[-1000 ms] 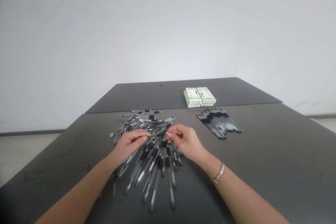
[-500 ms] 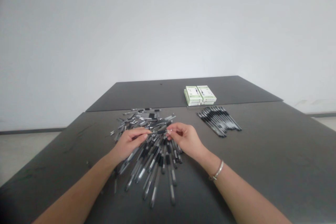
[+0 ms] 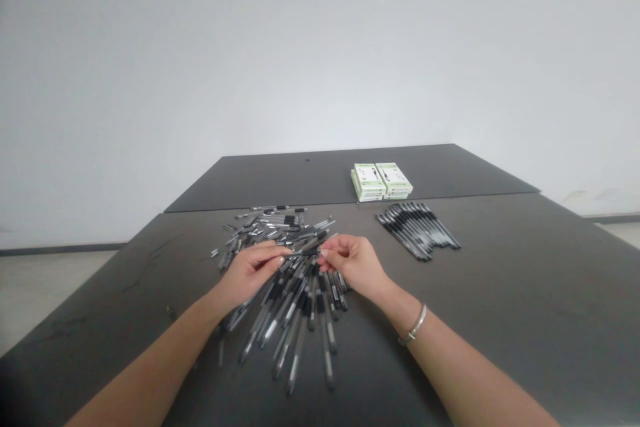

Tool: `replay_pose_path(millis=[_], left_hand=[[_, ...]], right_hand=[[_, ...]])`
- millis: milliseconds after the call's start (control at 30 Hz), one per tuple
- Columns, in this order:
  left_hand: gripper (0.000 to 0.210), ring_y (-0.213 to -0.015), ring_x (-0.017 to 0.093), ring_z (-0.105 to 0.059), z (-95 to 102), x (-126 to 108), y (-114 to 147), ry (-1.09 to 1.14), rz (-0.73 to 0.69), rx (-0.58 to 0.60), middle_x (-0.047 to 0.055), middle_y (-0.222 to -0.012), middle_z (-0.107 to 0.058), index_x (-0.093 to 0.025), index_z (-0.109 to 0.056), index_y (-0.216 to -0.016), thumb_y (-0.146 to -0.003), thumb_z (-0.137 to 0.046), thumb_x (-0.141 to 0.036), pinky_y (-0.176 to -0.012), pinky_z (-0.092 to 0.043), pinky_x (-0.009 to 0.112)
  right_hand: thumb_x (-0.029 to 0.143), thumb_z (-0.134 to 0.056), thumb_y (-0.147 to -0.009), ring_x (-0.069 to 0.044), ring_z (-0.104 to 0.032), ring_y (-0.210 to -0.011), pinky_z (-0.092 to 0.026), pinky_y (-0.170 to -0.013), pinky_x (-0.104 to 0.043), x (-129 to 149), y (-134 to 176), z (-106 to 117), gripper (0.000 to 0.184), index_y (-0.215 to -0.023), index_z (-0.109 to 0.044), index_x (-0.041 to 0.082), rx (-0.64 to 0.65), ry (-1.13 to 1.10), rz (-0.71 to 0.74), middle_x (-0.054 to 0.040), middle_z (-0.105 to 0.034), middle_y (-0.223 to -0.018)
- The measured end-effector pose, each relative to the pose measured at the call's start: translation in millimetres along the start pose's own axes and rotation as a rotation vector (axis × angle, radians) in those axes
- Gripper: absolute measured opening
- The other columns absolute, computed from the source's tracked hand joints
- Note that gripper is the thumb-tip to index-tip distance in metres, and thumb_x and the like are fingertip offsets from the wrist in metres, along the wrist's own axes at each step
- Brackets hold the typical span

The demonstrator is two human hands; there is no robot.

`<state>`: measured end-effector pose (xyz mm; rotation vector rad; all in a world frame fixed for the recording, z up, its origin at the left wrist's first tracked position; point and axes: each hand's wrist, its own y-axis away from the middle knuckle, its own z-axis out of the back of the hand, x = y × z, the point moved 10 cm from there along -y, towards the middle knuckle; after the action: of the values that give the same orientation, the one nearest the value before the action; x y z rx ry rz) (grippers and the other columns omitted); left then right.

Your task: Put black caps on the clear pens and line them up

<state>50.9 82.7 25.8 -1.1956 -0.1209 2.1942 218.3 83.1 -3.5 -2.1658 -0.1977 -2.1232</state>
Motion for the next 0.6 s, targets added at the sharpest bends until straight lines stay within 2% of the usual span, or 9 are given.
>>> replay_pose_path(millis=[167, 267, 400, 500, 600], left_hand=[[0.025, -0.067, 0.013, -0.055, 3.1, 2.3, -0.9, 0.052, 0.041, -0.033, 0.004, -0.076, -0.060, -0.015, -0.073, -0.098, -0.087, -0.053, -0.025, -0.063, -0.042, 0.024], [0.028, -0.058, 0.011, -0.052, 4.8, 17.8, 0.7, 0.208, 0.188, -0.087, 0.002, -0.070, -0.060, -0.013, -0.071, -0.102, -0.083, -0.057, -0.030, -0.055, -0.040, 0.022], [0.037, -0.038, 0.006, -0.035, 0.8, 35.4, 5.4, 0.360, 0.353, -0.105, -0.005, -0.050, -0.046, -0.010, -0.070, -0.100, -0.084, -0.054, -0.039, -0.039, -0.027, 0.019], [0.035, -0.036, 0.006, -0.035, 4.4, 36.8, 5.9, 0.301, 0.360, -0.129, -0.005, -0.046, -0.047, -0.010, -0.073, -0.091, -0.082, -0.055, -0.039, -0.038, -0.026, 0.019], [0.030, -0.043, 0.009, -0.047, 11.7, 32.8, 4.4, 0.201, 0.318, -0.177, -0.001, -0.052, -0.060, -0.012, -0.075, -0.088, -0.081, -0.057, -0.034, -0.043, -0.037, 0.020]], right_hand=[[0.043, -0.075, -0.067, -0.011, -0.062, -0.056, -0.047, -0.054, -0.023, 4.5, -1.3, 1.0, 0.034, -0.078, -0.064, 0.014, -0.015, -0.011, 0.045, -0.0025, -0.069, -0.064], [0.042, -0.075, -0.068, -0.012, -0.063, -0.058, -0.048, -0.057, -0.024, 9.0, -1.6, 5.2, 0.032, -0.081, -0.064, 0.014, -0.050, -0.015, 0.105, -0.0021, -0.069, -0.064], [0.041, -0.075, -0.068, -0.012, -0.063, -0.059, -0.047, -0.055, -0.023, 7.5, -2.5, 10.8, 0.031, -0.082, -0.065, 0.015, -0.086, -0.008, 0.124, -0.0021, -0.069, -0.065], [0.042, -0.075, -0.067, -0.012, -0.062, -0.058, -0.046, -0.053, -0.022, 3.2, -3.7, 10.5, 0.032, -0.081, -0.066, 0.015, -0.079, -0.011, 0.111, -0.0021, -0.069, -0.064], [0.043, -0.076, -0.066, -0.012, -0.061, -0.055, -0.046, -0.051, -0.022, -1.1, -4.7, 9.1, 0.033, -0.079, -0.066, 0.015, -0.070, -0.027, 0.088, -0.0019, -0.069, -0.063]])
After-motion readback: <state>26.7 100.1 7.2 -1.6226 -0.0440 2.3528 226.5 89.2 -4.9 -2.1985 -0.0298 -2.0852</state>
